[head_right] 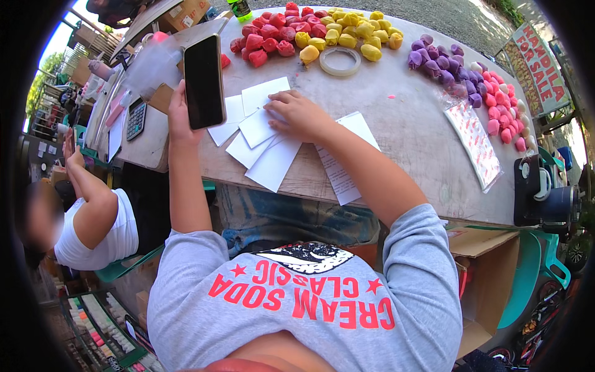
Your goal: The person folds small white paper sheets and places them into clear plastic bags at a market stall. The person handles the papers and bags by hand, arranging them on a table with colorful yarn balls nearby.
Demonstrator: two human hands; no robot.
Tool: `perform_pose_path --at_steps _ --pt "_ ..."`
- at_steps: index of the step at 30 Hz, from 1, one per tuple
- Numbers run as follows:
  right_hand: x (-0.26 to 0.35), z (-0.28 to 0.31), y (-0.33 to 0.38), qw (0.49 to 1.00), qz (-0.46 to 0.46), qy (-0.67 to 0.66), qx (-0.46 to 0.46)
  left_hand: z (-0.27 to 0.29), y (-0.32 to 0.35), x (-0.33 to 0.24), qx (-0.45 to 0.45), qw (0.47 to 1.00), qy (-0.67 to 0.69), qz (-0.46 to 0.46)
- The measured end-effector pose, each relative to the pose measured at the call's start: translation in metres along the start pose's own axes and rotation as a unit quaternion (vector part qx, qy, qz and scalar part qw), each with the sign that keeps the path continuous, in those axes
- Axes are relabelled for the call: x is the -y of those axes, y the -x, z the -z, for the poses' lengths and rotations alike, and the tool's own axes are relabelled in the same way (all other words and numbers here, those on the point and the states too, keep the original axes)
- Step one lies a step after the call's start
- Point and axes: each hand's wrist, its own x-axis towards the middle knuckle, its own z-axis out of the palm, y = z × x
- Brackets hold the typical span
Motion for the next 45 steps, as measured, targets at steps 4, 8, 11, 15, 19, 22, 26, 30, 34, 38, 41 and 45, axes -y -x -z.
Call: perform_pose_path --at_steps 4,8,11,15,19,22,26,30,34,38,41,45 --pt "0.008 -0.002 0.009 0.998 -0.015 -0.026 -0.048 0.038 0.083 -0.028 -0.054 0.977 -0.178 0.101" --pt "0.020 0.004 0.003 0.997 0.041 -0.013 -0.072 0.078 0.117 -0.059 -0.154 0.900 -0.386 0.129" --pt "0.029 0.002 0.008 0.989 0.121 0.053 -0.060 0.093 0.120 -0.046 -0.182 0.773 -0.607 0.030" --pt "0.027 -0.003 0.006 0.989 0.144 0.007 0.034 0.076 0.107 -0.021 -0.237 0.594 -0.768 -0.042" --pt "0.021 -0.005 0.005 0.990 0.135 -0.029 0.021 0.072 0.096 -0.001 -0.232 0.473 -0.832 -0.172" --pt "0.020 -0.004 0.007 0.991 0.127 -0.030 0.033 0.048 0.082 0.021 -0.195 0.509 -0.805 -0.235" --pt "0.041 0.016 0.010 0.990 0.121 -0.013 0.074 0.006 0.060 0.053 -0.030 0.521 -0.814 -0.256" --pt "0.036 0.014 0.021 0.983 0.127 0.037 0.126 0.002 0.049 0.067 0.068 0.546 -0.816 -0.176" --pt "0.019 0.010 0.012 0.991 0.088 -0.002 0.099 -0.009 0.074 0.066 0.077 0.603 -0.785 -0.119" --pt "0.017 0.013 0.009 0.995 0.066 -0.027 0.077 -0.018 0.092 0.065 0.059 0.622 -0.773 -0.106" --pt "0.027 0.020 0.010 0.994 0.070 -0.026 0.075 -0.008 0.093 0.077 0.013 0.578 -0.787 -0.216" --pt "0.025 0.017 0.007 0.999 0.011 -0.026 0.022 -0.004 0.091 0.083 0.036 0.566 -0.798 -0.205"
